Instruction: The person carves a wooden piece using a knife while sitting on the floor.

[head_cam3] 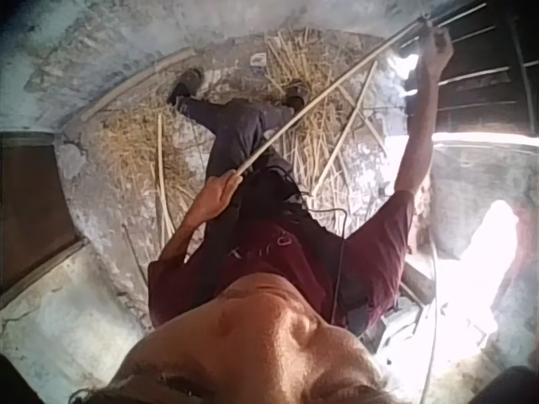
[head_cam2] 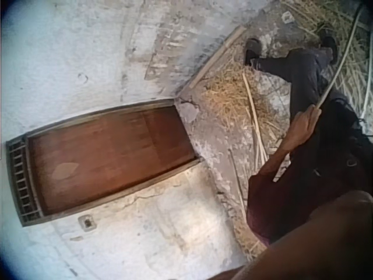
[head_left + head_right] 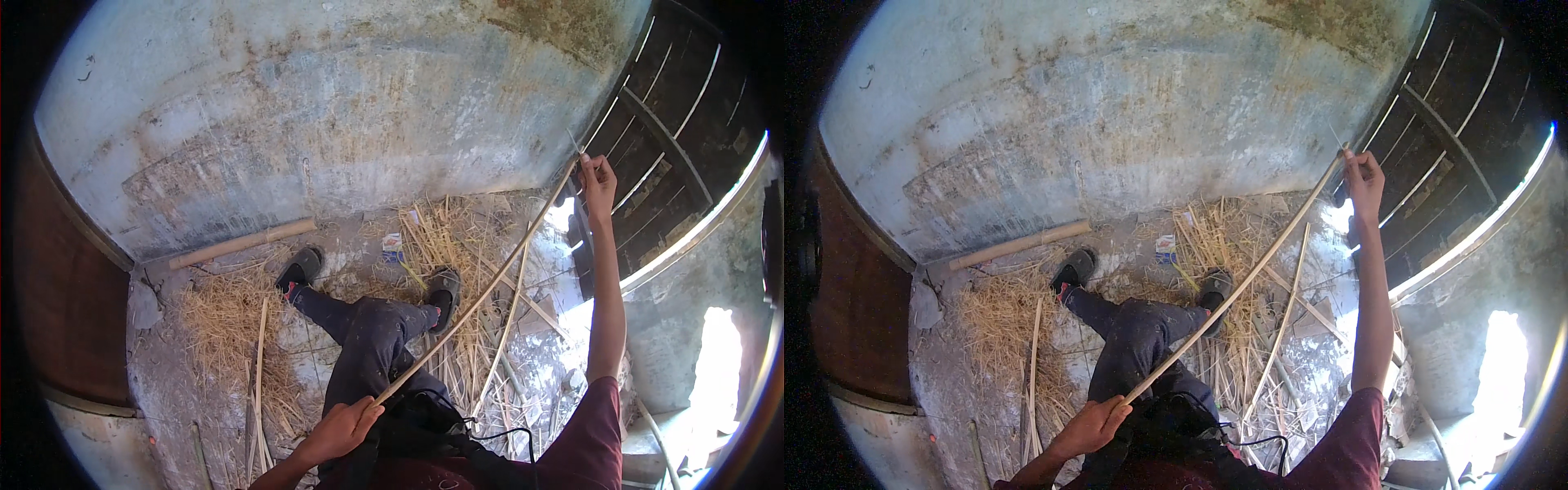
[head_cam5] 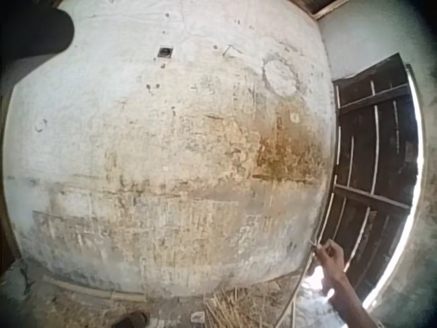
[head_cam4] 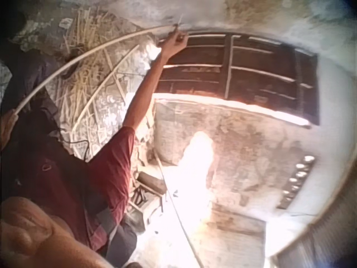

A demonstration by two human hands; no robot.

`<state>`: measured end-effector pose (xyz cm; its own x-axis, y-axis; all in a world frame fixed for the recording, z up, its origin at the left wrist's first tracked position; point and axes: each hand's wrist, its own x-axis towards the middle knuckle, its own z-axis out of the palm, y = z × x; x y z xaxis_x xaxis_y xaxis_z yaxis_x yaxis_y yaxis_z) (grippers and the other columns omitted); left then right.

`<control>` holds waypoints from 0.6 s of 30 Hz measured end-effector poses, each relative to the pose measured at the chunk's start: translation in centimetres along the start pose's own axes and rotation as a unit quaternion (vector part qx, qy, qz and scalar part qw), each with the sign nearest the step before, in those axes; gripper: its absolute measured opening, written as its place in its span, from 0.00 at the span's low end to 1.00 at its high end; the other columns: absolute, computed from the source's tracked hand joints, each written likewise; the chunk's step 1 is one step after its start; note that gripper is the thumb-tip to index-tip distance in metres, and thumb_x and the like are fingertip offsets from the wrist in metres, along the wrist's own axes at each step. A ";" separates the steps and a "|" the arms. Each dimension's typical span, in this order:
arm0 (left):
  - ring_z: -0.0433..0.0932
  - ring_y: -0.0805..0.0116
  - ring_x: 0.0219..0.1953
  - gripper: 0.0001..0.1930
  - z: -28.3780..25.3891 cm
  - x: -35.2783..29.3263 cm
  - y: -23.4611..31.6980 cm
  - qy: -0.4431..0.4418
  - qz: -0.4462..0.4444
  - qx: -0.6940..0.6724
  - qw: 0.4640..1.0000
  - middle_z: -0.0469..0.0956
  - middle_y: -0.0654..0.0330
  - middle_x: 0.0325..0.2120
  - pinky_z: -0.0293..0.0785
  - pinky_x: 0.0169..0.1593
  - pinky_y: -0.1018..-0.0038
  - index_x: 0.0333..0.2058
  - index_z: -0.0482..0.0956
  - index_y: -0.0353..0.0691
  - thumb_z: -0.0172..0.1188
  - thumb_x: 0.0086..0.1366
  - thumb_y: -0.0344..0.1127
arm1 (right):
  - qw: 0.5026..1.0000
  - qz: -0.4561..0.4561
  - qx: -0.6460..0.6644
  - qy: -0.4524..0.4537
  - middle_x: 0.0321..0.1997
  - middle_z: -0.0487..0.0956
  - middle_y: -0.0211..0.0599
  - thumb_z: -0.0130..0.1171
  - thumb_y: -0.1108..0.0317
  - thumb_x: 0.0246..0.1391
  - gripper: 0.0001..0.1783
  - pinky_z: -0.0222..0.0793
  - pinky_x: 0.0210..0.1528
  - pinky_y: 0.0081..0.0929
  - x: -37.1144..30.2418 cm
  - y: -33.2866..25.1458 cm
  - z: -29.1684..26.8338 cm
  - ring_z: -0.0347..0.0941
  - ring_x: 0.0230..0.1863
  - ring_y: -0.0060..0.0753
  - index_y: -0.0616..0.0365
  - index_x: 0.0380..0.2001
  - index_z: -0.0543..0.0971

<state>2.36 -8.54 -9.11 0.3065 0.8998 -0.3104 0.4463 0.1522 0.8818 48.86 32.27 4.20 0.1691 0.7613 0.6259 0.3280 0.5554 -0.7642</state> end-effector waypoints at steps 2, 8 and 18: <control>0.77 0.50 0.21 0.26 -0.1 0.3 0.3 -0.004 0.012 0.013 1.000 0.75 0.46 0.19 0.67 0.29 0.56 0.45 0.78 0.30 0.46 0.82 0.52 | 0.997 -0.049 -0.018 0.048 0.22 0.70 0.18 0.68 0.57 0.68 0.18 0.53 0.27 0.18 0.1 0.2 0.0 0.60 0.25 0.11 0.53 0.28 0.75; 0.74 0.52 0.19 0.20 -0.6 0.4 -2.8 0.032 0.025 -0.046 0.998 0.72 0.52 0.19 0.65 0.28 0.60 0.37 0.73 0.34 0.47 0.83 0.45 | 0.969 -0.084 -0.018 0.231 0.24 0.73 0.19 0.69 0.55 0.67 0.16 0.52 0.25 0.16 2.1 -0.2 -3.0 0.60 0.24 0.10 0.50 0.31 0.76; 0.51 0.81 0.17 0.25 -2.2 1.8 -4.2 -0.133 -0.127 -0.379 0.907 0.53 0.73 0.18 0.48 0.20 0.78 0.34 0.62 0.46 0.36 0.84 0.60 | 0.995 -0.023 -0.023 -0.096 0.32 0.81 0.25 0.69 0.68 0.65 0.11 0.68 0.36 0.19 -8.9 -3.4 2.7 0.73 0.32 0.14 0.59 0.40 0.76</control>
<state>-0.83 -6.71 -12.58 0.5111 0.6815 -0.5238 -0.1447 0.6689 0.7291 43.71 24.52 0.80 -0.0258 0.7872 0.6161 0.3738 0.5792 -0.7244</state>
